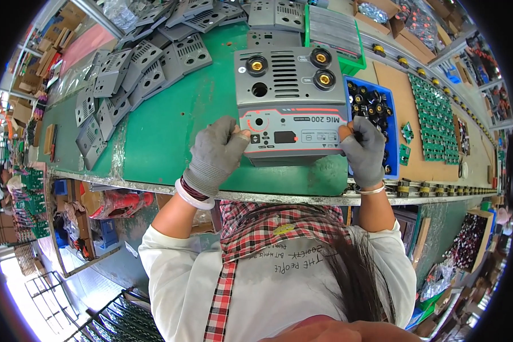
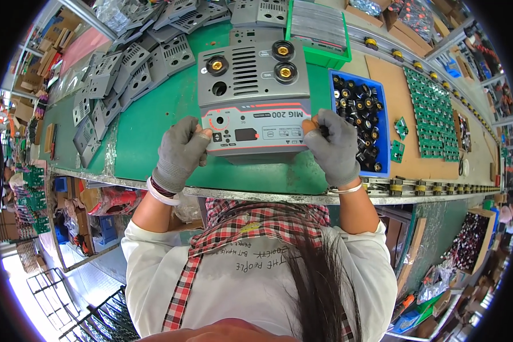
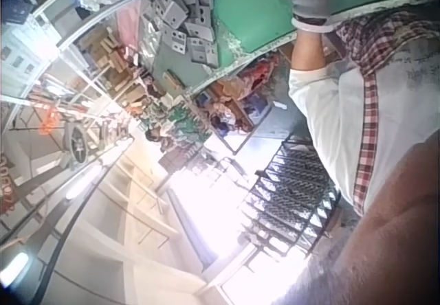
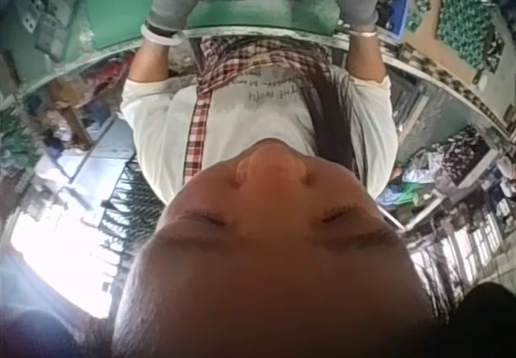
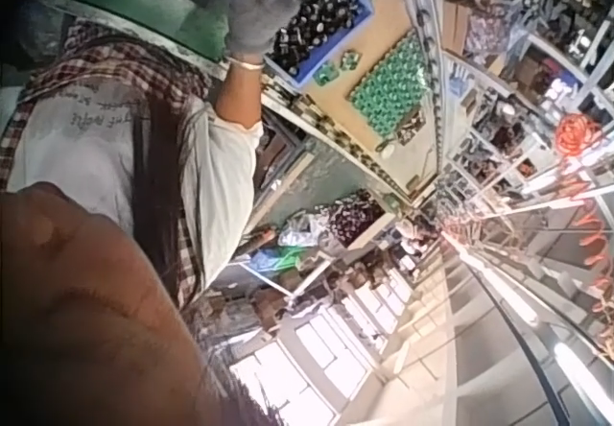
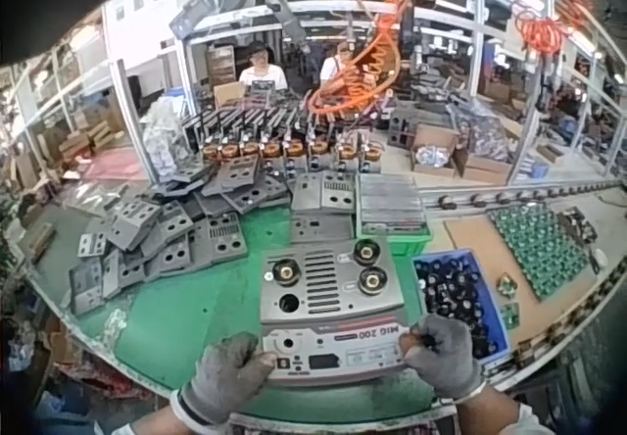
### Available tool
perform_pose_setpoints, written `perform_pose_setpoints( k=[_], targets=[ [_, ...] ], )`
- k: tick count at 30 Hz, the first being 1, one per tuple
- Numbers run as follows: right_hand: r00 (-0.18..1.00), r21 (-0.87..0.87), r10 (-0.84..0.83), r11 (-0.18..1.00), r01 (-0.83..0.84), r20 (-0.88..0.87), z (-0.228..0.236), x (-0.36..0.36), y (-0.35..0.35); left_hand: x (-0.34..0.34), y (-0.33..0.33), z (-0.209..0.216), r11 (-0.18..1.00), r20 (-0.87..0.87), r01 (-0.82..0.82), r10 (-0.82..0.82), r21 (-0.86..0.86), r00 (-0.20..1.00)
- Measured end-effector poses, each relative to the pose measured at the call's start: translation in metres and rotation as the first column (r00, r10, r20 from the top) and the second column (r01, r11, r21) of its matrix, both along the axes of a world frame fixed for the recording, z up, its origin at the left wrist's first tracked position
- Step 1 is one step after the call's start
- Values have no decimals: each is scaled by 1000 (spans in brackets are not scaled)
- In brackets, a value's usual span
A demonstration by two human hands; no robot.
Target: The person is assembling front panels for welding machines, attaching labels and components to metal housings on a factory assembly line.
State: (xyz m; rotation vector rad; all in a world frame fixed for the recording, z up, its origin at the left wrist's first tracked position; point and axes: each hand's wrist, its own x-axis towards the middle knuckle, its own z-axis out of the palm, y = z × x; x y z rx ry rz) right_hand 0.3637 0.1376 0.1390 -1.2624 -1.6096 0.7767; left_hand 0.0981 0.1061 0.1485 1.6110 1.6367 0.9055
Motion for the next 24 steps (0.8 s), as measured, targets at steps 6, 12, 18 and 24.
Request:
perform_pose_setpoints(
  k=[6,12,18,24],
  targets=[
    [997,54,-15,998,12,72,9,-1,-1,6,-1,11,994,155,-20,37,-108,987],
    [979,202,45,976,-86,197,1,3,3,11,-3,13,993,197,-43,64,-112,978],
    [980,84,38,995,-55,195,10,4,-2,10,-4,10,991,223,-82,104,-106,969],
    [962,147,27,987,-69,273,7,5,-1,12,-4,11,991,200,-75,96,-109,975]
  ],
)
